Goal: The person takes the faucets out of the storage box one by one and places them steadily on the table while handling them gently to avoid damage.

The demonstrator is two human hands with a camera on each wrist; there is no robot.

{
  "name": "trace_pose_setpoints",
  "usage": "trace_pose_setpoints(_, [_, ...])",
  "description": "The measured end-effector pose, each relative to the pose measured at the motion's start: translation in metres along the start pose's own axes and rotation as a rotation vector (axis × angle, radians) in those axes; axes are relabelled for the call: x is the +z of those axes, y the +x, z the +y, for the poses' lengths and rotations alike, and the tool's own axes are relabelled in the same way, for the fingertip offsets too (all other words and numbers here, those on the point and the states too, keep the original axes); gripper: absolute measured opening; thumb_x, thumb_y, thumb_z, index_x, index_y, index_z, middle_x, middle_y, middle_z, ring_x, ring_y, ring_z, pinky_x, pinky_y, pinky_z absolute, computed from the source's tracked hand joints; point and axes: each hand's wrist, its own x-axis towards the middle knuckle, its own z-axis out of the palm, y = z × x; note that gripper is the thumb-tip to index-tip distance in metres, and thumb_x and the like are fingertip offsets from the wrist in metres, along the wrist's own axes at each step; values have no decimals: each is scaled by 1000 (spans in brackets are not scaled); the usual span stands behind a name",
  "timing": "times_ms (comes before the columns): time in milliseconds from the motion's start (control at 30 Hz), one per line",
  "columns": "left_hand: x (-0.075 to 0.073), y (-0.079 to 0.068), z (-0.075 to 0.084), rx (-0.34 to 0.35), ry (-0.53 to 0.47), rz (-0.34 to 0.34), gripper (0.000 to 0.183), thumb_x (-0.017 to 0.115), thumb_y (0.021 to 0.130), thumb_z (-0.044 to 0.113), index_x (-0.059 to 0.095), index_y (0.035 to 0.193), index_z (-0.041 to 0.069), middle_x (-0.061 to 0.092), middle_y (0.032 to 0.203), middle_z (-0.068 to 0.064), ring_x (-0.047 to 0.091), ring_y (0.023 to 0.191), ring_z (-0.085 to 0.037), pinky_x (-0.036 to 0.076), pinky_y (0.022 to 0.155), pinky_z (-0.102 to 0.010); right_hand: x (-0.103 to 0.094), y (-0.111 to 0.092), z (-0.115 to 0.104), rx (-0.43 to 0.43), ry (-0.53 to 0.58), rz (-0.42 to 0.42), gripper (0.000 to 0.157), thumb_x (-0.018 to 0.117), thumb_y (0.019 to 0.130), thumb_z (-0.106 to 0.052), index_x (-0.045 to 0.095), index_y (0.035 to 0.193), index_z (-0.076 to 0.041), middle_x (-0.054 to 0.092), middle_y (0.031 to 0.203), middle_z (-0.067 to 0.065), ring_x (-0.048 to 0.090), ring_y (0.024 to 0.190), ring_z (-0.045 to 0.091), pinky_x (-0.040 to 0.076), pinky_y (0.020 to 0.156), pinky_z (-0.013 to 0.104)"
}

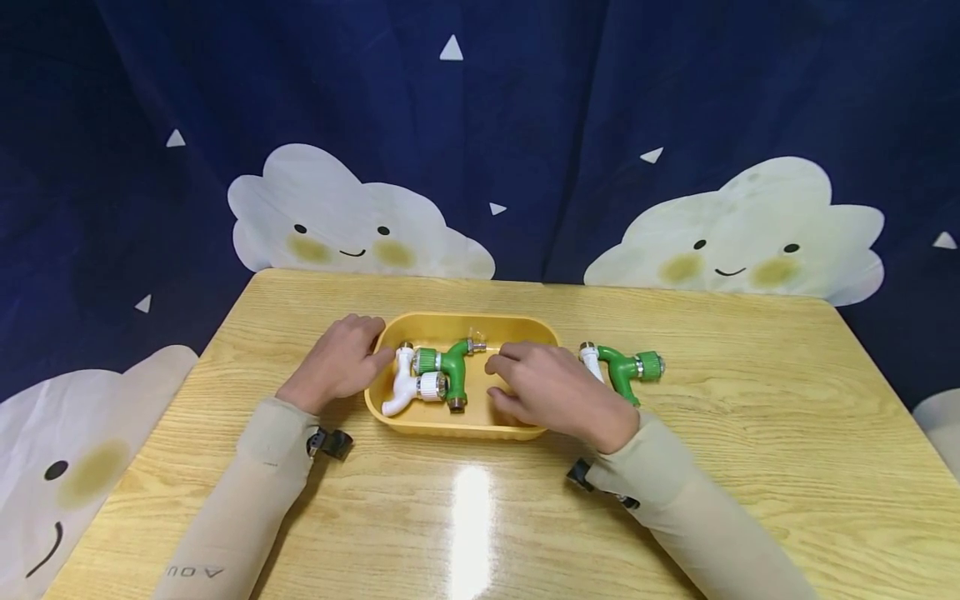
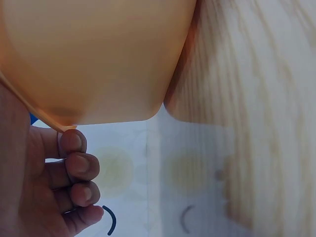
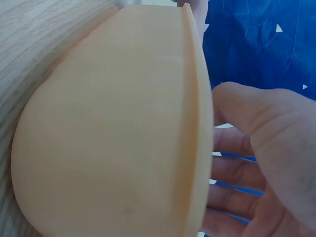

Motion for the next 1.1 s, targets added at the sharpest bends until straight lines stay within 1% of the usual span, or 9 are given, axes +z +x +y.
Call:
trace_pose_setpoints(133, [0, 0, 0, -2, 0, -6, 26, 53, 96, 27, 49, 74, 14, 45, 69, -4, 44, 69, -23, 33, 66, -33, 3, 3, -1, -14, 10, -1, 9, 70, 93, -21, 73, 97, -13, 66, 85, -2, 55, 67, 8, 50, 60, 26])
trace_pose_setpoints(333, [0, 0, 0, -5, -3, -8, 26, 53, 96, 27, 49, 74, 14, 46, 69, -4, 45, 70, -23, 33, 67, -33, 5, 6, -3, -25, 17, 7, 6, 72, 91, -19, 71, 93, -13, 63, 82, -3, 53, 66, 9, 49, 61, 26])
trace_pose_setpoints(633, [0, -1, 0, 1, -4, -4, 26, 53, 96, 26, 49, 73, 14, 44, 69, -4, 44, 69, -23, 33, 67, -33, 6, 10, -7, -16, 25, -30, 6, 69, 92, -19, 69, 92, -13, 59, 80, -3, 49, 65, 9, 46, 60, 26])
trace_pose_setpoints(767, [0, 0, 0, 4, -1, -3, 26, 53, 97, 26, 48, 74, 14, 44, 69, -4, 44, 69, -23, 32, 67, -33, 8, 11, -7, -12, 30, -42, 8, 68, 94, -21, 70, 93, -13, 61, 81, -2, 51, 66, 10, 47, 62, 27])
trace_pose_setpoints(933, [1, 0, 0, 3, -6, 0, 26, 53, 96, 26, 49, 74, 14, 45, 69, -4, 45, 69, -24, 33, 67, -33, 10, 13, -7, -11, 31, -49, 11, 67, 95, -21, 72, 98, -12, 66, 89, 0, 55, 68, 11, 51, 64, 29])
trace_pose_setpoints(1100, [0, 0, 0, 6, -1, -3, 26, 53, 96, 26, 49, 74, 14, 45, 69, -4, 45, 70, -24, 33, 67, -33, 14, 16, -7, -10, 34, -43, 9, 68, 94, -19, 72, 97, -12, 68, 91, 0, 57, 69, 11, 52, 65, 30])
